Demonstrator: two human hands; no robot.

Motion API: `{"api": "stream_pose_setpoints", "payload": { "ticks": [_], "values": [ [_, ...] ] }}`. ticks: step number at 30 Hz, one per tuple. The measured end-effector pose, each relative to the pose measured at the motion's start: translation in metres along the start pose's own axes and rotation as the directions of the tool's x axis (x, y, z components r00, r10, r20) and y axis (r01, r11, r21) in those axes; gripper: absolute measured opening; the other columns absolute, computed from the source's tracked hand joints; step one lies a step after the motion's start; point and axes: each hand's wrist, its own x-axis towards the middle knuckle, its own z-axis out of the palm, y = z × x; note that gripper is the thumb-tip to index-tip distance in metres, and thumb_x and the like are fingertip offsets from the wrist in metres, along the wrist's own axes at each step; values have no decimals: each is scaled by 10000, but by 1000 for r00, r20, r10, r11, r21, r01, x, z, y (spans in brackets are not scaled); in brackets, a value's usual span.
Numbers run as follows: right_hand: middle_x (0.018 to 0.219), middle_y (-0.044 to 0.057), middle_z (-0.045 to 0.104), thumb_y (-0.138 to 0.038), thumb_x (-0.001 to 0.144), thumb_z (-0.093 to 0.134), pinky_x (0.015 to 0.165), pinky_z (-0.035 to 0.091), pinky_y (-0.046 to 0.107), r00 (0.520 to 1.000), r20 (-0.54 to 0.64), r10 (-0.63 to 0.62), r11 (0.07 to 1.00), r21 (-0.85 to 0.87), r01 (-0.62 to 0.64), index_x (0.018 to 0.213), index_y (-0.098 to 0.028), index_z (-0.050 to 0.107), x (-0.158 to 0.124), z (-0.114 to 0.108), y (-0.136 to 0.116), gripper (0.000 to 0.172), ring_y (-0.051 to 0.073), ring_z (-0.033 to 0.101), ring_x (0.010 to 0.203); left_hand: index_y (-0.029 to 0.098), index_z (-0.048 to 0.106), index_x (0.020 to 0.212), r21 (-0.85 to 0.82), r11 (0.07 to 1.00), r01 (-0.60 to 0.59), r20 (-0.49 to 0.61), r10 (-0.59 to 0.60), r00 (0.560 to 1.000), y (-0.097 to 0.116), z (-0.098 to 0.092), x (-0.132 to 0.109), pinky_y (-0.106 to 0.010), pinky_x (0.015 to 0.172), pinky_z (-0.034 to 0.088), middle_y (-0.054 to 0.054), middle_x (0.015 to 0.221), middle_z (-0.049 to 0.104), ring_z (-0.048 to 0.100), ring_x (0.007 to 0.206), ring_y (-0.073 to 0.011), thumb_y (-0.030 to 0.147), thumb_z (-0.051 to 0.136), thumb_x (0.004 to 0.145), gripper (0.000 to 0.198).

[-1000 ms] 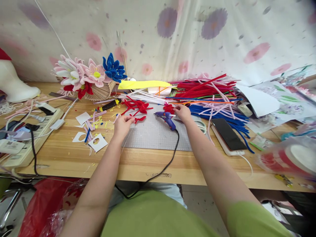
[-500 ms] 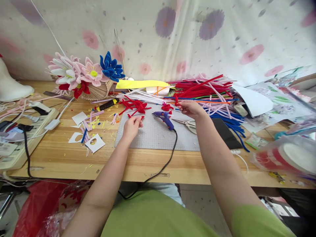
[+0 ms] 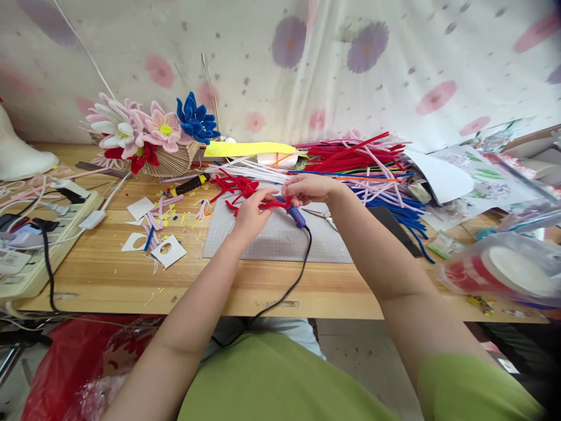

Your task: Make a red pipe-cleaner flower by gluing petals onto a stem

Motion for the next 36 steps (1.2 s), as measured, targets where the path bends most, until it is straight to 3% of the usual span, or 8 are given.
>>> {"api": "stream_pose_setpoints", "payload": {
  "ticks": [3, 7, 9, 15, 21, 29, 33, 36],
  "values": [
    [499, -4, 554, -291, 688, 707, 382, 280, 204, 982, -137, -131, 989, 46, 138, 693, -151, 588, -3, -1, 7, 184, 81, 451, 402, 174, 692, 848, -56, 989, 135, -67, -139, 988, -9, -2, -3, -272, 650, 530, -53, 874, 661, 624, 767, -161, 125, 663, 696, 163],
    [544, -37, 520, -426, 785, 592, 454, 320, 200, 742, -591, -317, 923, -12, 385, 804, -185, 542, -5, -10, 39, 247, 74, 443, 469, 146, 665, 867, -306, 845, 439, -28, -469, 883, -14, -12, -12, -259, 523, 532, -26, 770, 635, 591, 612, -118, 71, 661, 663, 218],
    [643, -4, 574, -481, 784, 557, 514, 373, 223, 689, -645, -330, 926, -81, 368, 839, -183, 551, -4, -9, 63, 304, 104, 506, 571, 141, 640, 870, -390, 750, 535, 11, -577, 817, -15, -19, -18, -249, 512, 537, -20, 751, 629, 593, 605, -109, 39, 668, 640, 253],
    [989, 96, 634, -667, 711, 520, 800, 443, 344, 818, -474, -327, 940, -253, 229, 991, -154, 592, 4, 11, 113, 590, 194, 574, 867, 141, 590, 837, -499, 627, 599, 65, -662, 747, -24, -29, -30, -210, 458, 527, 11, 658, 593, 575, 552, -88, 79, 679, 681, 190],
    [1144, 124, 598, -745, 720, 463, 871, 443, 381, 882, -240, -404, 904, -254, 345, 1204, -176, 521, 3, 21, 123, 749, 232, 572, 1026, 150, 562, 769, -562, 630, 536, -46, -671, 740, -39, -21, -27, -174, 461, 511, 25, 615, 576, 564, 524, -68, 219, 708, 738, 164],
    [1112, 145, 595, -460, 691, 720, 910, 417, 410, 879, -69, -473, 587, -769, 255, 1125, -172, 604, 7, 52, 113, 534, 278, 550, 1027, 150, 539, 779, -626, 626, 464, -90, -650, 755, -49, -11, -23, -180, 566, 530, 26, 629, 597, 601, 583, -63, 194, 648, 796, 119],
    [1051, 105, 625, -369, 751, 652, 854, 441, 369, 886, -196, -421, 758, -612, 224, 1055, -187, 628, 3, 37, 111, 355, 227, 579, 938, 151, 532, 774, -606, 636, 477, -81, -646, 759, -50, -8, -16, -183, 561, 516, 22, 643, 599, 596, 578, -64, 228, 646, 802, 140],
    [1008, 83, 651, -488, 776, 560, 737, 472, 340, 852, -386, -352, 936, -169, 310, 1011, -201, 610, -4, 19, 113, 375, 194, 601, 837, 150, 543, 781, -572, 658, 489, -48, -622, 782, -53, -1, -5, -165, 499, 464, 17, 665, 596, 577, 558, -59, 255, 658, 792, 156]
  ]
}}
